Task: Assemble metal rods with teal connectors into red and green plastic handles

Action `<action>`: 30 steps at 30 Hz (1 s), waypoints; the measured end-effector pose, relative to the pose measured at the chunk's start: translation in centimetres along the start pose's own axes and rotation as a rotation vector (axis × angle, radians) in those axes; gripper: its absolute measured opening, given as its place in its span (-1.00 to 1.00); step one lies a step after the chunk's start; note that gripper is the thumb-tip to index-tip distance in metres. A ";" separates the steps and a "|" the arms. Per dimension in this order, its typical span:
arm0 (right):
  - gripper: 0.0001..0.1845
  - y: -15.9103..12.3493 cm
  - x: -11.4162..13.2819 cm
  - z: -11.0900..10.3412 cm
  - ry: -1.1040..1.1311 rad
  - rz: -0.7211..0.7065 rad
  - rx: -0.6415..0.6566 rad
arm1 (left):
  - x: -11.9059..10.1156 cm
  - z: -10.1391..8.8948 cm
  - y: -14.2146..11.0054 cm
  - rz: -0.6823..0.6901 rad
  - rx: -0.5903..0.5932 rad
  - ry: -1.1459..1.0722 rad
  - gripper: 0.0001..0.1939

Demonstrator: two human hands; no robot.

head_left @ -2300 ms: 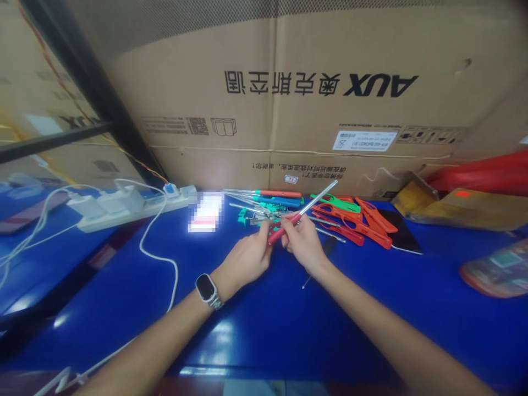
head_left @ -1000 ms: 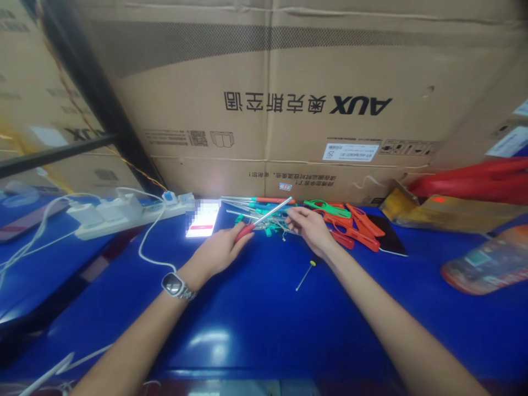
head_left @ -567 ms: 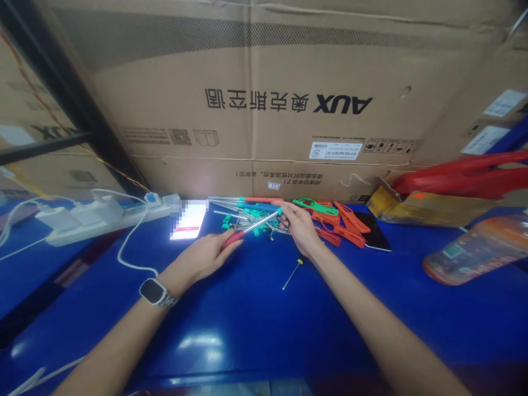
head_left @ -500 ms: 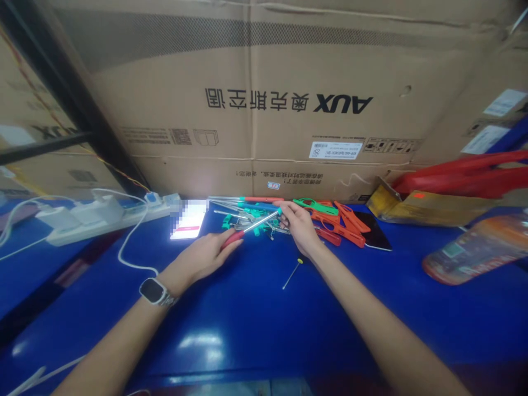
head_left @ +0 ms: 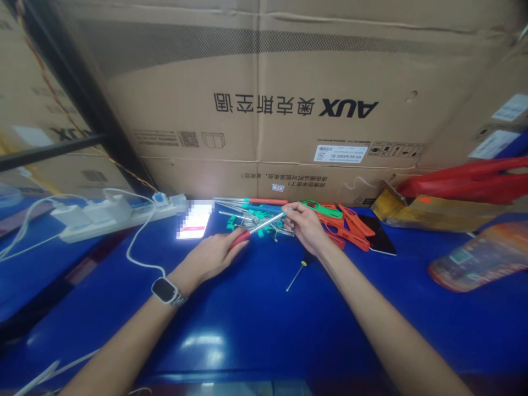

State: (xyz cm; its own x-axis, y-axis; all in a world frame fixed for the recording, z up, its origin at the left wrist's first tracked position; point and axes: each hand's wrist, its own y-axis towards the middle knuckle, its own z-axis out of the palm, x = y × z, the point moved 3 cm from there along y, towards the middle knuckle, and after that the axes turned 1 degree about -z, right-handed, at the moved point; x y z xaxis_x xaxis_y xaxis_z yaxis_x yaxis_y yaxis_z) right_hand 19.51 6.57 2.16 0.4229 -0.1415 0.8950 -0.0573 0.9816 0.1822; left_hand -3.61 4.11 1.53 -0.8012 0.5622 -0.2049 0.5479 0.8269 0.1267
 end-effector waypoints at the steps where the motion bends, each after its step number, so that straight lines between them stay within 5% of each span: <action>1: -0.62 0.0 0.1 -0.1 -0.017 -0.001 0.009 | 0.0 0.0 0.0 0.003 0.001 0.006 -0.48; 20: -0.65 0.2 -0.6 -0.1 -0.017 0.044 0.042 | -0.4 -0.2 0.0 0.018 0.017 -0.045 -0.58; 30: -0.57 0.2 -0.6 0.0 -0.322 -0.112 0.028 | -0.4 0.0 0.0 0.020 0.028 -0.066 -0.58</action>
State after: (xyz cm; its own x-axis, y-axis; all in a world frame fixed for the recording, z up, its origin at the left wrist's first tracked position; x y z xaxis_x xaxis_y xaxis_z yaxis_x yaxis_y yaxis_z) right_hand 19.20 6.81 1.65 0.1208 -0.2857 0.9507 -0.0530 0.9545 0.2936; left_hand -3.28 3.88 1.62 -0.7730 0.5756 -0.2668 0.5706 0.8146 0.1041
